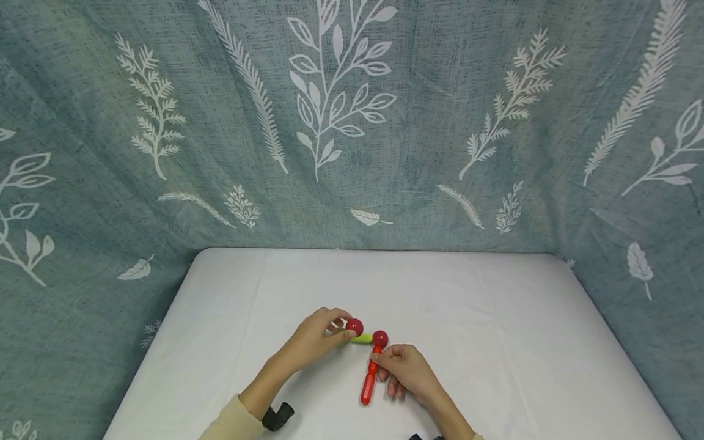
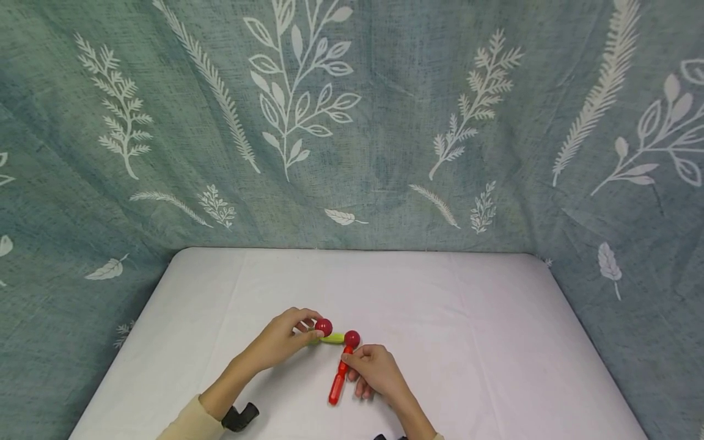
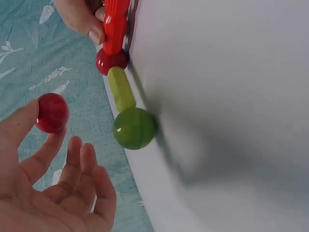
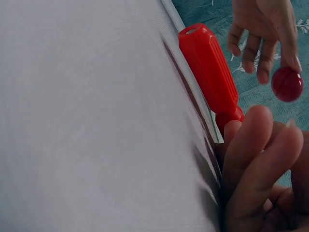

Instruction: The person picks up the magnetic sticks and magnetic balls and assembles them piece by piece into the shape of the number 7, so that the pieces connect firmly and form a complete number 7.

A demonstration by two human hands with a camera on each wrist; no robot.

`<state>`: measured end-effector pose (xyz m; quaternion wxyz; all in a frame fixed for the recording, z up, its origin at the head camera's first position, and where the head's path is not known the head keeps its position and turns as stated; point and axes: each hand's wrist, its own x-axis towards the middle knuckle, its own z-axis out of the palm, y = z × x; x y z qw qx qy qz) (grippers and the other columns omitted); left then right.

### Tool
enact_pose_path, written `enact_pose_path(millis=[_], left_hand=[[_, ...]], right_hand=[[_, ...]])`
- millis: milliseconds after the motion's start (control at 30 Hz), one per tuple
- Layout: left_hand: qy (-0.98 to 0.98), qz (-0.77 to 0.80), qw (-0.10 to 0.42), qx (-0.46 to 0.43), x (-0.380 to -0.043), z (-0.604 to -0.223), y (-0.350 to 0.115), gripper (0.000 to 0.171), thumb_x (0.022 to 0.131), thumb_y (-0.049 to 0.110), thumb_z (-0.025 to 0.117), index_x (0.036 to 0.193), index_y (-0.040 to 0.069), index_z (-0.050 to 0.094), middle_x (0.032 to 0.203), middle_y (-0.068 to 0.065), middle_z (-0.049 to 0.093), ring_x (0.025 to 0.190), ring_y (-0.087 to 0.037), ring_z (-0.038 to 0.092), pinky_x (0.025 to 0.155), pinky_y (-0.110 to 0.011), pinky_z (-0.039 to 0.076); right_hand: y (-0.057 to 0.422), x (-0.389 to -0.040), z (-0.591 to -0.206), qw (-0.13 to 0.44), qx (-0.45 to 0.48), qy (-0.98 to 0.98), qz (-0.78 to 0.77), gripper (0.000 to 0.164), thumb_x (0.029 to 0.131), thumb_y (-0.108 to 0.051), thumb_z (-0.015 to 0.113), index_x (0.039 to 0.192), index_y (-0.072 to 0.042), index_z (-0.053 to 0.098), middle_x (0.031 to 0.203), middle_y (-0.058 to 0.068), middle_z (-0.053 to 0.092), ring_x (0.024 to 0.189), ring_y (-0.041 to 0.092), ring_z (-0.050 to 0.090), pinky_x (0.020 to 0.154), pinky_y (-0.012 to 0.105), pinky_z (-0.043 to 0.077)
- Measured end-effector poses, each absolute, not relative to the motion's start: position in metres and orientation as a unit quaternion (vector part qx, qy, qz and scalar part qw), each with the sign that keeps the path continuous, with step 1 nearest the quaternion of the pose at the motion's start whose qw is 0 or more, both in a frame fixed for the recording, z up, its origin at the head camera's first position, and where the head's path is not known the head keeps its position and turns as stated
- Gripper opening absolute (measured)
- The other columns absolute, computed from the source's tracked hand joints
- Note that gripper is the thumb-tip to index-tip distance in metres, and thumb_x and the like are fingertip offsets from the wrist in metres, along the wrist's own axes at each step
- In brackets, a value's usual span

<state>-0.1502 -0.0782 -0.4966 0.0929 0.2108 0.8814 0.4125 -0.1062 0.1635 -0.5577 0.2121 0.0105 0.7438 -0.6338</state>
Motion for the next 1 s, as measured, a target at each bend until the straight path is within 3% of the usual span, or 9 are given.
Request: enact_pose_path(millis=[633,1000], left_hand=[[0.83,0.436,0.236,0.255,-0.103,-0.528,-0.106,0.024,0.089,0.042,0.075,0.107,0.028,0.072,0.098,0.008,0.063,0.091,-0.008,0.058,0.079,-0.027,0.048],[0.836,0.386,0.254,0.296,-0.096,-0.527,-0.099,0.022,0.083,0.046,0.08,0.1,0.031,0.076,0.096,0.017,0.06,0.093,-0.001,0.054,0.083,-0.026,0.046]], right_hand=[[0.162,-0.105,-0.558,0.21,0.012,0.75,-0.627,0.034,0.096,-0.032,0.069,0.088,0.0,0.066,0.068,0.008,0.064,0.039,0.01,0.055,0.036,0.022,0.042],[0.163,-0.107,-0.558,0.206,0.01,0.758,-0.618,0.036,0.095,-0.035,0.07,0.089,0.0,0.067,0.069,0.009,0.065,0.04,0.01,0.055,0.036,0.023,0.042]])
